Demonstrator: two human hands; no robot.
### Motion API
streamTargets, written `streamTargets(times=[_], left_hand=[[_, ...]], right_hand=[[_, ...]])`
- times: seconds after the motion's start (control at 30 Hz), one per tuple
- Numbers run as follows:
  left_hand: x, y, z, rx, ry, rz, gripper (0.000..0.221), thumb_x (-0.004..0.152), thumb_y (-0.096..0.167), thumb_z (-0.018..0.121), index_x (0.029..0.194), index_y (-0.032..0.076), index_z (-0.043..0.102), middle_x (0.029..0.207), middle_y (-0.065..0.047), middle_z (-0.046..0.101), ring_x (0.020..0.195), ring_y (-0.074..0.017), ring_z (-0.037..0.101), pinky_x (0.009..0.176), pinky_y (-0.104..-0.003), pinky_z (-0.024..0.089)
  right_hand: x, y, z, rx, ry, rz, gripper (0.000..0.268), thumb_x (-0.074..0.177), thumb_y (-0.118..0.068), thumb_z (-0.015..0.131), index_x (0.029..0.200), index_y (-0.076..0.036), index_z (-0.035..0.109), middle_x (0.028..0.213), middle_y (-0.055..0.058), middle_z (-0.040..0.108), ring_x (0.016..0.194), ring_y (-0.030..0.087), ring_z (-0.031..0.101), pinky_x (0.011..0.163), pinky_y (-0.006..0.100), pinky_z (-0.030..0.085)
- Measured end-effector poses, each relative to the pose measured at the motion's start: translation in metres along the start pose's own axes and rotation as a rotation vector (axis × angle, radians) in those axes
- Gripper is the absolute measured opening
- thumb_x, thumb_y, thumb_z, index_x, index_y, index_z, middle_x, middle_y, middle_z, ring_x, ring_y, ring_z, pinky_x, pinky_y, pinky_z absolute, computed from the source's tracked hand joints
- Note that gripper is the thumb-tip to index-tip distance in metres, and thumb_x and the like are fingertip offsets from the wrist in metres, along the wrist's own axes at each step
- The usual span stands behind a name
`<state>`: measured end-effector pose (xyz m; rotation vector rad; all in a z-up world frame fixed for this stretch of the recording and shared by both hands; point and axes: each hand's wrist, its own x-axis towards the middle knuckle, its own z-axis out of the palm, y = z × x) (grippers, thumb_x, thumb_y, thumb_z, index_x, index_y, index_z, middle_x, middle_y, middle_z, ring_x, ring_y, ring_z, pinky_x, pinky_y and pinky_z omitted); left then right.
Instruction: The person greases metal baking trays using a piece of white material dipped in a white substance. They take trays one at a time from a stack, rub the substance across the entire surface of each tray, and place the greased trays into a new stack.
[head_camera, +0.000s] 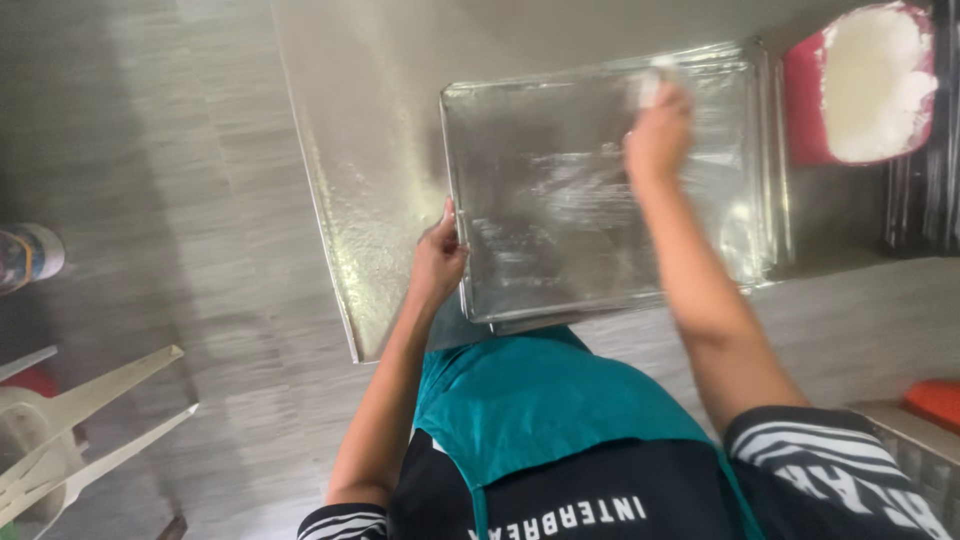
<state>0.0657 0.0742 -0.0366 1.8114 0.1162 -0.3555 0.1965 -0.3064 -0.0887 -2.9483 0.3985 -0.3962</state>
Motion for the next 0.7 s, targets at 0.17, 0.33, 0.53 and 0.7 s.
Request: streamTargets(times=[0.17,0.33,0.53,0.7], left_hand=[[-0.001,-0.008,-0.001,0.004,0.004,0.016,0.066,0.084,-0.01,0.061,0.148,0.007,0.056,0.083,-0.009,0.062,0.071,-0.009,0.055,0.07,-0.027,0.051],[0.002,-0.023,-0.002,-0.185,-0.052,0.013,0.074,0.085,-0.01,0.061,0.155,0.007,0.043,0.093,-0.002,0.068,0.077,-0.0058,0.058,0.072,-0.024,0.052],[0.009,-0.047,-0.001,-0.233,-0.086,0.075,0.073,0.09,-0.011,0.064,0.157,0.007,0.04,0.111,-0.008,0.069,0.094,-0.0121,0.068,0.08,-0.027,0.059],[0.009,-0.059,-0.009,-0.483,-0.232,0.067,0.076,0.095,-0.013,0.057,0.163,0.01,0.032,0.127,-0.007,0.064,0.109,-0.0152,0.065,0.09,-0.028,0.056]], right_hand=[[-0.036,-0.153,-0.012,0.193,-0.104,-0.347,0.02,0.101,-0.008,0.057,0.119,-0.003,0.054,0.111,0.02,0.061,0.093,0.036,0.066,0.076,0.047,0.055],[-0.036,-0.198,-0.017,0.149,-0.17,-0.791,0.017,0.099,-0.012,0.061,0.113,-0.007,0.052,0.109,0.015,0.058,0.098,0.035,0.062,0.074,0.048,0.052],[-0.13,-0.167,-0.069,0.044,-0.172,-0.969,0.028,0.089,-0.014,0.061,0.115,-0.007,0.055,0.114,0.016,0.058,0.099,0.032,0.061,0.067,0.044,0.05],[-0.186,-0.136,-0.127,0.228,-0.674,-0.73,0.022,0.094,-0.016,0.062,0.113,-0.007,0.055,0.11,0.015,0.061,0.095,0.036,0.065,0.072,0.049,0.053]])
